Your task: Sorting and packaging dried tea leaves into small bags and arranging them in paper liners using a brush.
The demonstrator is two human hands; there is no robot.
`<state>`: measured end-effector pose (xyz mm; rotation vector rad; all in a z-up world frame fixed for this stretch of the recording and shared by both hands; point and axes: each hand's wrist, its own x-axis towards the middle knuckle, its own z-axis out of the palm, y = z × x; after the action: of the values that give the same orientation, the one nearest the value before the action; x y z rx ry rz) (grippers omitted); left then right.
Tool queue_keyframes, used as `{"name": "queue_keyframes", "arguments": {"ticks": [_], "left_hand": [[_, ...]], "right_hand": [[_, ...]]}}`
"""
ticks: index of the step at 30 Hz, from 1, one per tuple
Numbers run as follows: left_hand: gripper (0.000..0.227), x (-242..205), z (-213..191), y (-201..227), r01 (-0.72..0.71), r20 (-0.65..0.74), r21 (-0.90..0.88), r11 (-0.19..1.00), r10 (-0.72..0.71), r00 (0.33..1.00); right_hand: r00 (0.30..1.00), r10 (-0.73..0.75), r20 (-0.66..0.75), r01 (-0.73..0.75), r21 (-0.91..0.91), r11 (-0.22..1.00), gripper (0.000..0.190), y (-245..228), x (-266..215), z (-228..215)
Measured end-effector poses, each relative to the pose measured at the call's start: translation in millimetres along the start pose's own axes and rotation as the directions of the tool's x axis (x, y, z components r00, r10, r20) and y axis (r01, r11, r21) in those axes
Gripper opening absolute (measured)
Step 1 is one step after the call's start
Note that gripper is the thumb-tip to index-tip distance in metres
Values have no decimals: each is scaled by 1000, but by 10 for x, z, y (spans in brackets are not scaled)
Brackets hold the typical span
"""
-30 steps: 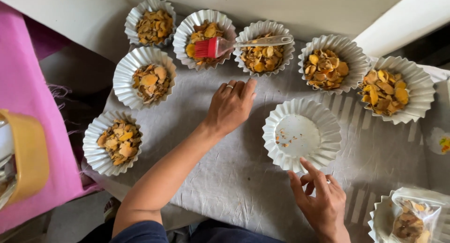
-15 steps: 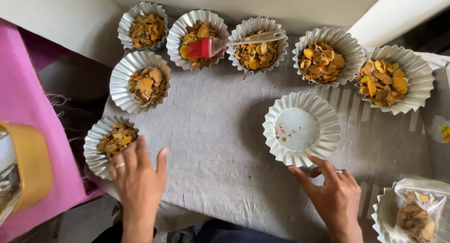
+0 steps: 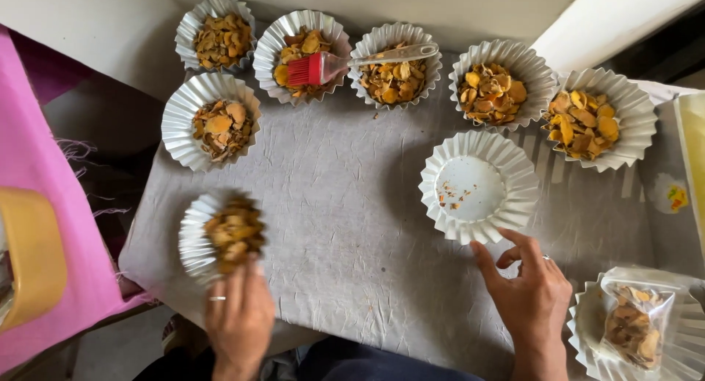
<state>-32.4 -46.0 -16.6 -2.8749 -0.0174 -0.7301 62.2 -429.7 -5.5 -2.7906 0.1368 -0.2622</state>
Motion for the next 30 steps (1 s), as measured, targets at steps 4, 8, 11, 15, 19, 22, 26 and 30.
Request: {"name": "queue_keyframes", "arguments": {"ticks": [4,8,11,15,19,22,26,30], "left_hand": [[26,422,-92,403,-206,-98,-217,954,188,977],[26,947,159,706,-471,-281,-251,846,402,872],[25,1182,356,912,-533,-267,-269,802,470,842],[29,1282,407,971,-506,-207,-290,813,463,862],[38,1206,494,853,-482,-255,-321,815,416,873],[25,1266,455,805,-467,-299,-345,815,376,877],[9,1319,390,762,-378,-282,-316,870,295,913],[6,1320,351,719,-364,-262,-375,853,279,924]], "right_hand": [[999,-12,-36,13,30,999,44,4,-26,17],[991,-51,-120,59,58,997,33,48,-30,47],[985,-88,-150,99,73,992,29,79,-28,76],[994,-47,-97,59,126,990,39,193,52,98],[966,256,16,-255,198,947,57,-43,235,-172],[902,393,180,-429,271,861,80,-126,351,-262],[893,363,265,-449,500,740,76,-215,411,-353],[891,348,291,-449,669,592,63,-279,367,-376]]}}
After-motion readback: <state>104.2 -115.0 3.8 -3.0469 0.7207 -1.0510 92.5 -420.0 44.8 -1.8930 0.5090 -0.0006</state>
